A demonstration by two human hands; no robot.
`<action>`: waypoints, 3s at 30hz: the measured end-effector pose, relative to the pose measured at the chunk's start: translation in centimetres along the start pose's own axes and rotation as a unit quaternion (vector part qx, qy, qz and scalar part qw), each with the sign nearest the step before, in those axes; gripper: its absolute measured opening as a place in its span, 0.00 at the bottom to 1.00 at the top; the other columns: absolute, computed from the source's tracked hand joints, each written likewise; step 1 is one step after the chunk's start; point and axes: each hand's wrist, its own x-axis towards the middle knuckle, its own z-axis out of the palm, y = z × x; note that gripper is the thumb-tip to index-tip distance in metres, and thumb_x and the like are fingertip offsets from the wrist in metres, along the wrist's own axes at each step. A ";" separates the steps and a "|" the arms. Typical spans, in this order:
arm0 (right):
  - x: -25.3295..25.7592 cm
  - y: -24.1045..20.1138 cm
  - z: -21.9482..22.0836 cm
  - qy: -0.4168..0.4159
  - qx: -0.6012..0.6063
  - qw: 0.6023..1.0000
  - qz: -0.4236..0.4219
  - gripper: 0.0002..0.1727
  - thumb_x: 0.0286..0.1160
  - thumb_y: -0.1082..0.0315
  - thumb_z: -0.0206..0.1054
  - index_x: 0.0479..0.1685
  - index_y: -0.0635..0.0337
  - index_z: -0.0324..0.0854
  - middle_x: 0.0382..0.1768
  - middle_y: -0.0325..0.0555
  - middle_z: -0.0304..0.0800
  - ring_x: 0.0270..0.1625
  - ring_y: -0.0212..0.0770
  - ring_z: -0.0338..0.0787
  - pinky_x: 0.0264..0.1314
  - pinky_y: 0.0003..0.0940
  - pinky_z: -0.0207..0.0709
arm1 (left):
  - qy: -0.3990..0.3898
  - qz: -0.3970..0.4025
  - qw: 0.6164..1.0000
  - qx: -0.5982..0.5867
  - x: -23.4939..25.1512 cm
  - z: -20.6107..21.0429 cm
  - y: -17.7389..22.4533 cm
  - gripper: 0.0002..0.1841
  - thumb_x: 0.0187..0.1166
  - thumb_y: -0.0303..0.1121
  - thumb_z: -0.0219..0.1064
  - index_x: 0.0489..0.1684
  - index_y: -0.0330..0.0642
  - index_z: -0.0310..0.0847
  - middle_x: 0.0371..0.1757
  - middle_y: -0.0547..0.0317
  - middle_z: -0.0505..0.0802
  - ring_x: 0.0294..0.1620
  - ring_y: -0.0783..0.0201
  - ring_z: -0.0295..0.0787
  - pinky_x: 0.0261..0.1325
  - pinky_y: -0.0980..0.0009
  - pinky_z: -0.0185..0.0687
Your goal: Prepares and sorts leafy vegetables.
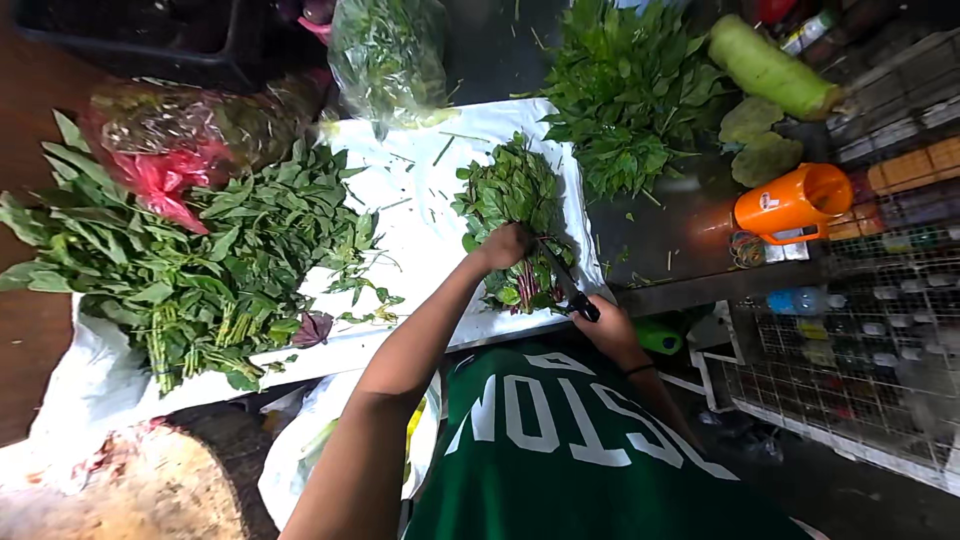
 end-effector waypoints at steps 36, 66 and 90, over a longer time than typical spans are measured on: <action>0.3 2.3 -3.0 -0.235 0.553 0.799 -0.023 0.10 0.81 0.64 0.62 0.50 0.61 0.77 0.18 0.38 0.74 0.12 0.33 0.73 0.14 0.31 0.74 | 0.120 -0.073 0.984 -0.110 -3.1 2.0 -0.5 0.18 0.94 0.35 0.49 0.60 0.29 0.78 0.49 0.38 0.89 0.51 0.49 0.88 0.61 0.48 0.82; 7.9 9.5 -7.8 -0.165 0.411 0.897 -0.023 0.14 0.80 0.60 0.70 0.48 0.62 0.79 0.18 0.43 0.79 0.12 0.37 0.78 0.17 0.34 0.81 | 0.247 -0.199 0.920 0.231 -0.8 6.1 1.5 0.17 0.80 0.47 0.65 0.57 0.47 0.88 0.67 0.45 0.86 0.73 0.36 0.76 0.57 0.29 0.75; 4.4 12.9 -7.2 -0.069 0.457 0.887 0.021 0.18 0.78 0.57 0.72 0.55 0.61 0.80 0.23 0.47 0.79 0.14 0.41 0.78 0.16 0.39 0.82 | 0.158 -0.102 0.926 0.328 0.2 4.8 0.8 0.18 0.83 0.42 0.64 0.60 0.37 0.84 0.72 0.43 0.82 0.78 0.39 0.73 0.64 0.34 0.78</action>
